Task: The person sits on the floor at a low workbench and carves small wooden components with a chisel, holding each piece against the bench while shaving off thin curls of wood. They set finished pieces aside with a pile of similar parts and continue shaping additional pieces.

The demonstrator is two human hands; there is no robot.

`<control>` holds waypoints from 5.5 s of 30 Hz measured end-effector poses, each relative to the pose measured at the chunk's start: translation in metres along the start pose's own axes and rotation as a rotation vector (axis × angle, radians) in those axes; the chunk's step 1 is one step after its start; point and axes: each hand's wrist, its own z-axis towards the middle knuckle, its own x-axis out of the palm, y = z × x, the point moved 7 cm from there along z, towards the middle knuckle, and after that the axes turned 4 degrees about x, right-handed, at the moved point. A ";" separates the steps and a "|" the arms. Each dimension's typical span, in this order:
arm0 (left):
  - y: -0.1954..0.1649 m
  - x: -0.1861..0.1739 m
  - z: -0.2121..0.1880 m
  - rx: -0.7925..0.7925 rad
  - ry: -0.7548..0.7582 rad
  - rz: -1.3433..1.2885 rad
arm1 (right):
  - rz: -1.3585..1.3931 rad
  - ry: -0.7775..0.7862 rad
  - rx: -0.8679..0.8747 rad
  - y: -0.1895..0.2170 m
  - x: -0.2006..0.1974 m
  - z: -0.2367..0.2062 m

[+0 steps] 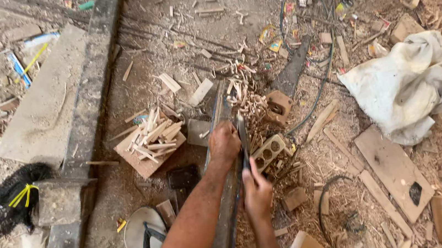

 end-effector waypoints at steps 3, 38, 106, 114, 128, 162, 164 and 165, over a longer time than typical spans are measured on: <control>-0.012 -0.012 -0.008 0.108 -0.094 -0.059 | 0.357 0.035 0.312 -0.010 -0.003 0.010; 0.002 0.004 -0.013 0.093 -0.092 0.036 | -0.054 0.005 0.147 0.012 -0.022 -0.034; 0.009 0.011 -0.017 -0.029 -0.007 0.017 | -0.049 0.089 0.269 0.005 -0.023 -0.038; -0.003 -0.005 -0.016 0.037 -0.054 -0.007 | -0.001 0.068 0.309 0.008 -0.016 -0.032; -0.002 -0.005 -0.016 0.069 -0.113 -0.006 | -0.004 0.077 0.233 0.021 -0.011 -0.018; -0.027 -0.019 -0.026 0.206 -0.116 0.029 | 0.722 0.079 0.389 0.019 -0.014 -0.005; -0.025 -0.018 -0.025 0.162 -0.121 0.031 | 0.668 0.044 0.338 0.021 -0.025 -0.011; -0.021 -0.015 -0.025 0.116 -0.091 0.025 | 0.565 0.025 0.304 0.021 -0.031 -0.016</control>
